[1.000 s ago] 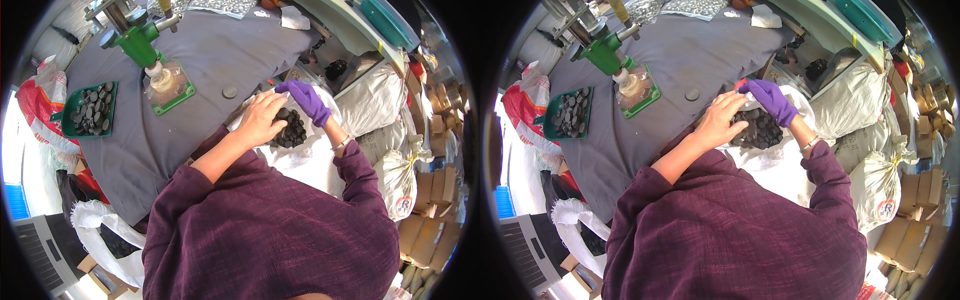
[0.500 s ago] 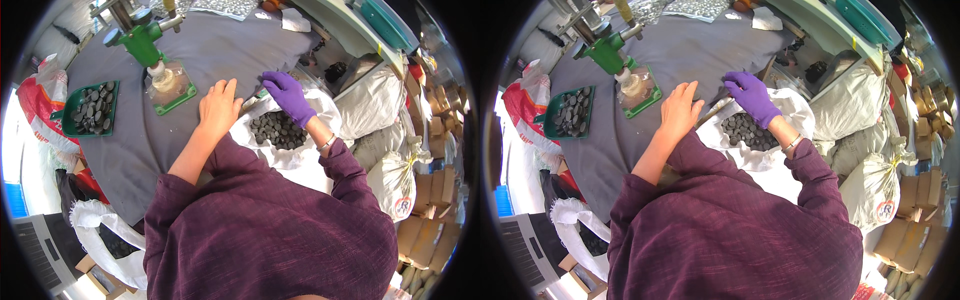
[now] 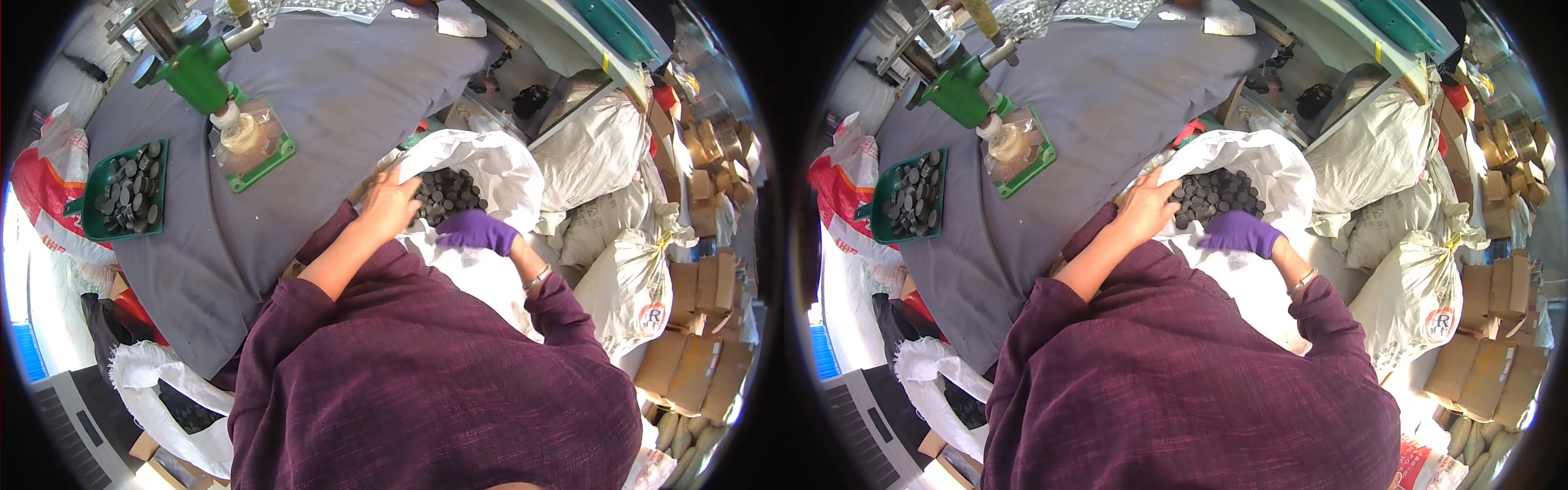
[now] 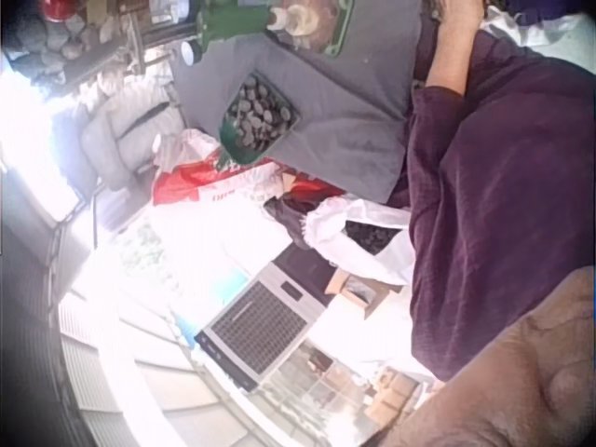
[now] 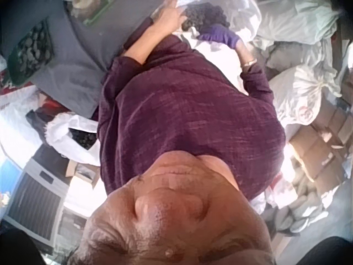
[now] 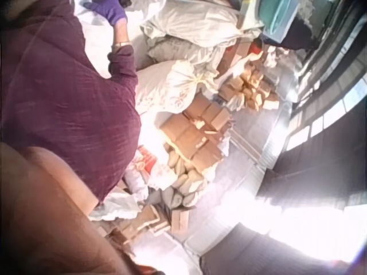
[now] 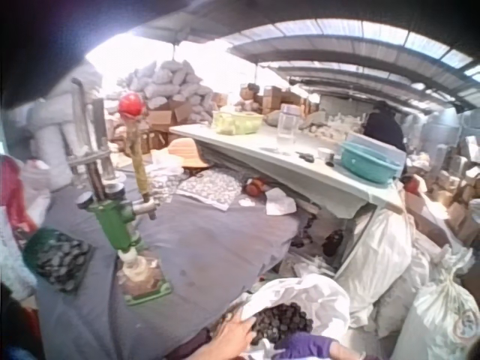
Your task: The person processes small circular parts using a manual press.
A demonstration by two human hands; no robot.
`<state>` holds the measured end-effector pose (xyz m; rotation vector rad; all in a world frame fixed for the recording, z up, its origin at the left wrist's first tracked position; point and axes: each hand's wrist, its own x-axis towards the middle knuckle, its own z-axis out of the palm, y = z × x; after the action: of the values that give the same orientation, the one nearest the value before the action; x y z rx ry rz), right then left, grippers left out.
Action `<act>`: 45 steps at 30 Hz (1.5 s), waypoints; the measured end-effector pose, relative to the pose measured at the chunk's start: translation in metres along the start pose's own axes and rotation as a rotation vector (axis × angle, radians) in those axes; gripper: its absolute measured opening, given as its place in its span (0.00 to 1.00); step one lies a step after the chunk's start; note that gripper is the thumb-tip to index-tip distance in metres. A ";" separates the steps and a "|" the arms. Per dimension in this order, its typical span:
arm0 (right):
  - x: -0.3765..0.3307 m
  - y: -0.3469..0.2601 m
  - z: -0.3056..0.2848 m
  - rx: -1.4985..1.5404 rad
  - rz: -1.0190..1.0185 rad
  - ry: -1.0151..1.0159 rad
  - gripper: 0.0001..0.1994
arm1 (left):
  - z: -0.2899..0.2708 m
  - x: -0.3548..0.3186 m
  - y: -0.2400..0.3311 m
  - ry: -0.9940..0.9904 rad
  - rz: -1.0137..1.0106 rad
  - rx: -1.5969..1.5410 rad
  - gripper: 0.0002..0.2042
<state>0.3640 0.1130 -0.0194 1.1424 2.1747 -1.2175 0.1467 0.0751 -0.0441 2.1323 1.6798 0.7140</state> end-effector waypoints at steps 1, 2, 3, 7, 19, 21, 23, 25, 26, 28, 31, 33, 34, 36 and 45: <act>0.011 0.031 0.030 -0.096 -0.216 0.201 0.26 | 0.002 -0.001 -0.007 -0.001 -0.004 -0.003 0.19; 0.002 0.022 0.036 -0.106 -0.160 0.182 0.28 | -0.004 0.001 -0.008 -0.206 -0.195 0.109 0.18; -0.005 0.010 0.041 -0.112 -0.097 0.167 0.30 | -0.007 0.002 -0.008 -0.414 -0.377 0.219 0.17; 0.011 0.015 0.070 -0.258 -0.132 0.304 0.35 | 0.018 0.023 -0.033 -0.518 -0.510 0.288 0.15; 0.013 0.061 0.113 -0.528 0.008 0.464 0.23 | 0.028 0.010 -0.043 0.096 -0.411 -0.006 0.05; 0.021 0.076 0.120 -0.202 -0.013 0.759 0.14 | 0.023 0.009 -0.038 0.172 -0.465 -0.106 0.05; 0.030 0.095 0.110 0.154 -0.017 0.965 0.11 | 0.030 0.012 -0.045 0.273 -0.482 -0.276 0.06; 0.015 0.098 0.070 0.129 -0.280 0.985 0.10 | 0.020 0.006 -0.043 0.282 -0.444 -0.388 0.06; 0.004 0.089 0.050 0.355 -0.195 0.958 0.09 | 0.018 0.002 -0.036 0.274 -0.445 -0.439 0.07; -0.026 0.021 0.023 0.465 -0.180 0.840 0.07 | 0.021 -0.008 -0.044 0.310 -0.408 -0.482 0.08; -0.039 -0.007 0.009 0.150 -0.374 0.522 0.09 | 0.010 0.004 -0.048 0.222 -0.450 -0.327 0.07; -0.033 -0.005 0.004 0.180 -0.403 0.439 0.09 | 0.013 0.009 -0.045 0.245 -0.419 -0.305 0.07; -0.027 0.003 0.000 0.132 -0.369 0.307 0.09 | 0.013 0.012 -0.045 0.279 -0.393 -0.289 0.06; -0.021 0.019 -0.001 0.039 -0.303 0.174 0.11 | 0.013 0.013 -0.044 0.228 -0.423 -0.290 0.07; -0.013 -0.025 0.061 -0.264 -0.149 0.561 0.37 | 0.000 -0.015 -0.018 0.114 -0.520 -0.072 0.33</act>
<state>0.3491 0.0484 -0.0310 1.3401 2.7709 -0.6754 0.1299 0.0652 -0.0564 1.5243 2.1086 0.7258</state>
